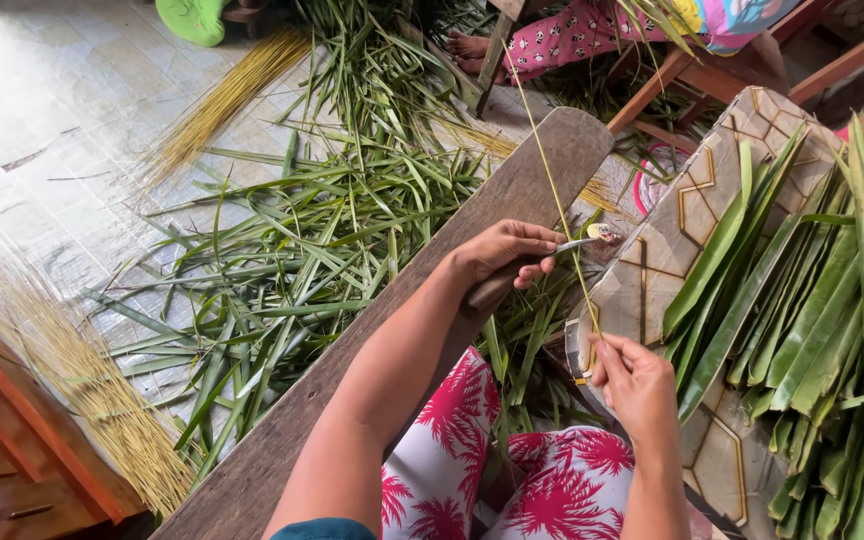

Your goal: Stripping palm leaves to extract the midribs using a knife

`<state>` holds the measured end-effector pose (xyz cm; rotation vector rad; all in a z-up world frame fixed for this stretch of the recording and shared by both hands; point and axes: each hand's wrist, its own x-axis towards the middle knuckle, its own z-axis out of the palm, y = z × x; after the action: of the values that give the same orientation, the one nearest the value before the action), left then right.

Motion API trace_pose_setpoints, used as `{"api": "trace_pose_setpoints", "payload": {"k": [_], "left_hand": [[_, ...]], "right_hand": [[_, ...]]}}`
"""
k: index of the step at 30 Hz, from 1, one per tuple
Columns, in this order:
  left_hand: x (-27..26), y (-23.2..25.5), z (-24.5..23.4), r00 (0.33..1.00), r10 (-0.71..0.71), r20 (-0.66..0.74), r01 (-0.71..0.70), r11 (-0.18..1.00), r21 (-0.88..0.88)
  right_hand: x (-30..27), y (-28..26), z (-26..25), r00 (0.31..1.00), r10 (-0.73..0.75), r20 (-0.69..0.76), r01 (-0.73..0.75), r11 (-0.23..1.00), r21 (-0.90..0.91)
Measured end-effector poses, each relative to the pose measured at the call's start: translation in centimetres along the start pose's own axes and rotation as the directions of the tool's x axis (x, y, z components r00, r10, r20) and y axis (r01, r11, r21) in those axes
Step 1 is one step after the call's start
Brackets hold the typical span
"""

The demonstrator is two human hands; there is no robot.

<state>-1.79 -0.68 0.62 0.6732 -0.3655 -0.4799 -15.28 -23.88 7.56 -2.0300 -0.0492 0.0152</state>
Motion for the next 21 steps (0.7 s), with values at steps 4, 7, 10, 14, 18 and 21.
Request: {"api": "trace_pose_setpoints", "payload": {"k": [4, 7, 10, 14, 18, 21], "left_hand": [[0.2, 0.0, -0.4, 0.999, 0.033, -0.024, -0.035, 0.998, -0.057], [0.2, 0.0, -0.4, 0.999, 0.033, -0.029, -0.035, 0.996, -0.082], [0.1, 0.0, -0.3, 1.0, 0.022, -0.012, -0.022, 0.998, -0.06], [0.1, 0.1, -0.3, 1.0, 0.002, -0.023, -0.003, 0.999, -0.05], [0.7, -0.2, -1.5, 0.995, 0.045, -0.093, -0.055, 0.993, -0.104], [0.6, 0.1, -2.3, 0.993, 0.09, -0.079, -0.1, 0.985, -0.14]], "right_hand": [[-2.3, 1.7, -1.7, 1.0, -0.001, 0.026, 0.005, 0.989, -0.145], [-4.6, 3.1, -3.2, 1.0, 0.024, 0.018, -0.021, 0.989, -0.145], [-6.9, 3.9, -4.7, 0.997, 0.077, 0.0, -0.077, 0.993, -0.086], [-8.3, 9.0, -7.3, 0.982, 0.183, 0.035, -0.182, 0.983, -0.04], [-10.1, 15.7, -8.4, 1.0, -0.011, 0.027, 0.006, 0.981, 0.195], [-10.8, 18.6, -10.8, 0.998, -0.032, 0.061, 0.037, 0.997, -0.067]]}}
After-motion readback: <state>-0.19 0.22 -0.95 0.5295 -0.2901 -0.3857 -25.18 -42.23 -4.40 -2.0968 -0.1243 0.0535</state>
